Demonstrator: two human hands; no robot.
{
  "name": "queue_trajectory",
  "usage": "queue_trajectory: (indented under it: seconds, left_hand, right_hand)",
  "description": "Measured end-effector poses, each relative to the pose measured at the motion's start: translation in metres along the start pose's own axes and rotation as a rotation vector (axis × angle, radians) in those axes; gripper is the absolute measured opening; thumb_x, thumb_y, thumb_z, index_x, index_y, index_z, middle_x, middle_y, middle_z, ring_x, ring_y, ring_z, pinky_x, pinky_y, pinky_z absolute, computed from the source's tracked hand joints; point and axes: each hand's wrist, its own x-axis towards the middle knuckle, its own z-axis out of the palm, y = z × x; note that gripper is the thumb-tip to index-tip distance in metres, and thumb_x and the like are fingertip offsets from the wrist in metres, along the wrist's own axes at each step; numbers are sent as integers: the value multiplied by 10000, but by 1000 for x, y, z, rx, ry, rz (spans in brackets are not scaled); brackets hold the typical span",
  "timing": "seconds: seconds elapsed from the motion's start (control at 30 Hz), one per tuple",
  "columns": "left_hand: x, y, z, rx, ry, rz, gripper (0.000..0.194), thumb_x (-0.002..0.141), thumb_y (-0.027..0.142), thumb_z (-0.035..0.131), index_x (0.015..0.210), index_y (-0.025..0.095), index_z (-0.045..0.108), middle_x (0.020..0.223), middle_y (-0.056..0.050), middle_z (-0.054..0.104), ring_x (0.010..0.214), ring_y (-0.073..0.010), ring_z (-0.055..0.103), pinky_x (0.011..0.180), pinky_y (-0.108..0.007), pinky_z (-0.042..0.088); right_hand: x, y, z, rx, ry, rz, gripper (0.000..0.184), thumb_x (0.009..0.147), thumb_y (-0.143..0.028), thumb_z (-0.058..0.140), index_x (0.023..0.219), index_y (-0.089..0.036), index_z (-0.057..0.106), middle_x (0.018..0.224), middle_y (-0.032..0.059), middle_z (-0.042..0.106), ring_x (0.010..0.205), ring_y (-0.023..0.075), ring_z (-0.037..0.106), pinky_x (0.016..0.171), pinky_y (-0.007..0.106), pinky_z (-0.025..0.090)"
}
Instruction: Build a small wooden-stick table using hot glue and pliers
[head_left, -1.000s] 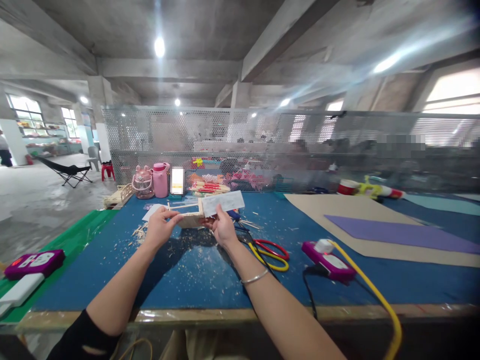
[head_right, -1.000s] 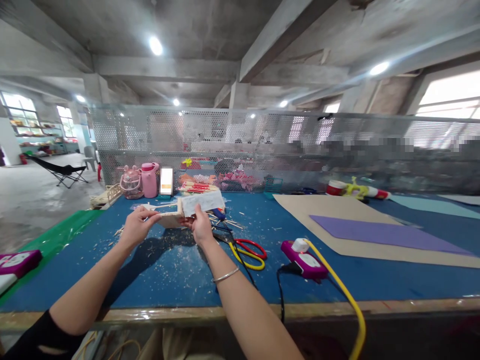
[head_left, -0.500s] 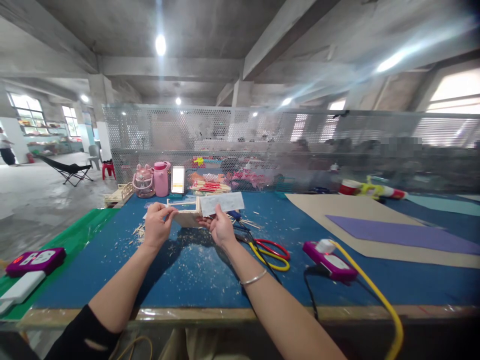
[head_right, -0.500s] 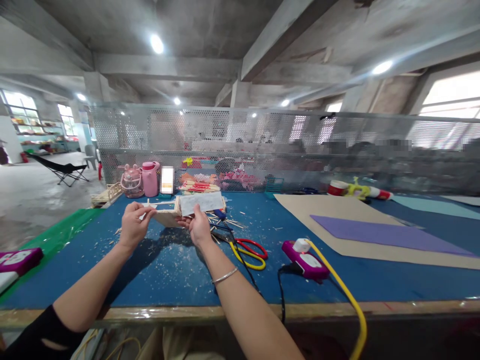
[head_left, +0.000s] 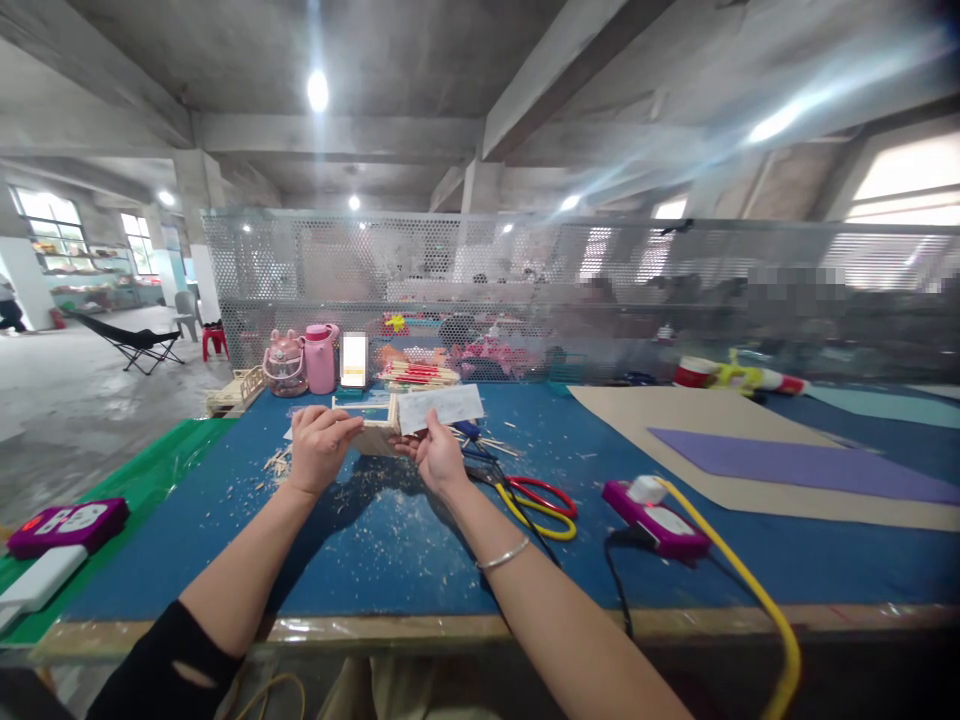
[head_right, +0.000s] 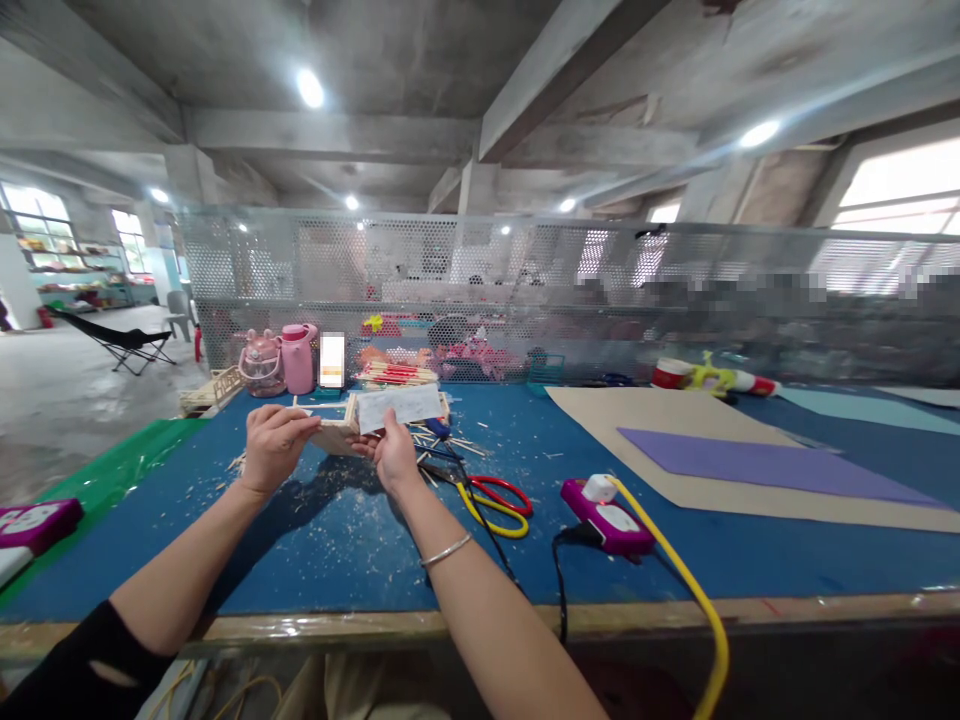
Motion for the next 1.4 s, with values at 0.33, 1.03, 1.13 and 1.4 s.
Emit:
queue_trajectory:
  seconds: [0.33,1.03,1.13,1.4]
  left_hand:
    - [5,2,-6,11,3,-63,177,793,367,593,700,249,688,641,9,686,660,-160,525,712,-336,275]
    - [7,26,-1,-69,-100,-56,116,818,281,574,814,284,689,798,11,722,757,-173,555,865,-400,247]
    - [7,25,-2,-112,-96,-66,132,827,268,558,807,274,689,783,7,721,739,-166,562,860,-397,264]
    - [5,4,-8,-339,138,-545,396,867,401,410,615,177,620,655,-49,647,716,-174,551,741,-328,400]
  right_hand:
    - [0,1,1,-3,5,0,297,913,-339,372,841,-126,565,601,45,672,451,128,626,418,202,512]
    - [0,7,2,13,-63,8,356,907,-378,378,915,-114,618,608,54,684,482,141,631,425,215,504]
    - [-2,7,4,6,-60,15,362,912,-365,367,915,-107,620,591,53,681,475,141,628,429,215,502]
    - [3,1,-2,32,21,33,327,917,-338,345,1006,-117,569,577,38,673,466,152,632,411,226,503]
